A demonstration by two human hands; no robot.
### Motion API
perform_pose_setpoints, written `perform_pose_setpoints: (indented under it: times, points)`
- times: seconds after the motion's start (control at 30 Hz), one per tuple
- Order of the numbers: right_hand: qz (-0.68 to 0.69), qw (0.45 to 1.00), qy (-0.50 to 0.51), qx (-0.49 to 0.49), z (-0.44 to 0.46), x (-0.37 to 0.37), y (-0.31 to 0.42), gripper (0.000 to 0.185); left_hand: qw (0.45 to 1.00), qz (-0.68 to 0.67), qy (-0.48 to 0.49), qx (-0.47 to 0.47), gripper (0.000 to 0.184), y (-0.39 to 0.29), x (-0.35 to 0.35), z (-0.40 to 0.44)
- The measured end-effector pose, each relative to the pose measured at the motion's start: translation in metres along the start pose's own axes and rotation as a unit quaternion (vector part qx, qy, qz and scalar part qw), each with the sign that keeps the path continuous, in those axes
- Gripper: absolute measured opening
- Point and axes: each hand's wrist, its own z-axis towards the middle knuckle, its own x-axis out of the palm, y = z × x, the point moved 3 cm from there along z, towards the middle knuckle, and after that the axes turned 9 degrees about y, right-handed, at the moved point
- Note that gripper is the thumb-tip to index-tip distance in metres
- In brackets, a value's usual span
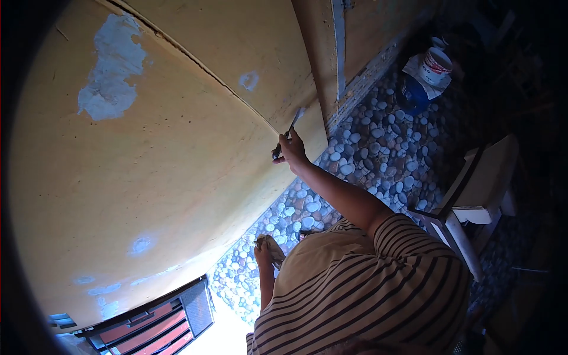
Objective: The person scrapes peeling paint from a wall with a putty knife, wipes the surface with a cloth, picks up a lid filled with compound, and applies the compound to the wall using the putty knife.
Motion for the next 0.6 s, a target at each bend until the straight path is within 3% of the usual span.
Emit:
perform_pose_setpoints:
  times: [0.1, 0.23, 0.37, 0.47, 0.53, 0.6]
  points:
    - [0.053, 0.992, -0.046, 0.103, 0.028, -0.035, -0.037, 0.024, 0.999, 0.039, 0.005, 0.003, 0.041, -0.002, 0.004, -0.003]
    - [-0.017, 0.995, -0.039, 0.089, 0.009, -0.073, -0.041, 0.021, 0.995, 0.081, -0.052, 0.015, 0.047, -0.004, -0.001, -0.009]
    - [-0.084, 0.981, -0.034, 0.172, -0.007, -0.12, -0.061, 0.019, 0.996, 0.036, -0.076, -0.016, 0.052, 0.02, -0.018, -0.003]
    - [-0.183, 0.953, 0.051, 0.236, -0.026, -0.146, -0.059, 0.021, 0.99, 0.019, -0.138, 0.008, 0.059, 0.047, -0.038, -0.008]
    - [-0.247, 0.93, 0.111, 0.249, -0.025, -0.166, -0.077, 0.024, 0.979, 0.052, -0.195, -0.002, 0.063, 0.075, -0.057, -0.016]
    - [-0.307, 0.887, 0.21, 0.273, -0.022, -0.18, -0.092, 0.02, 0.974, 0.1, -0.195, -0.051, 0.062, 0.108, -0.068, -0.042]
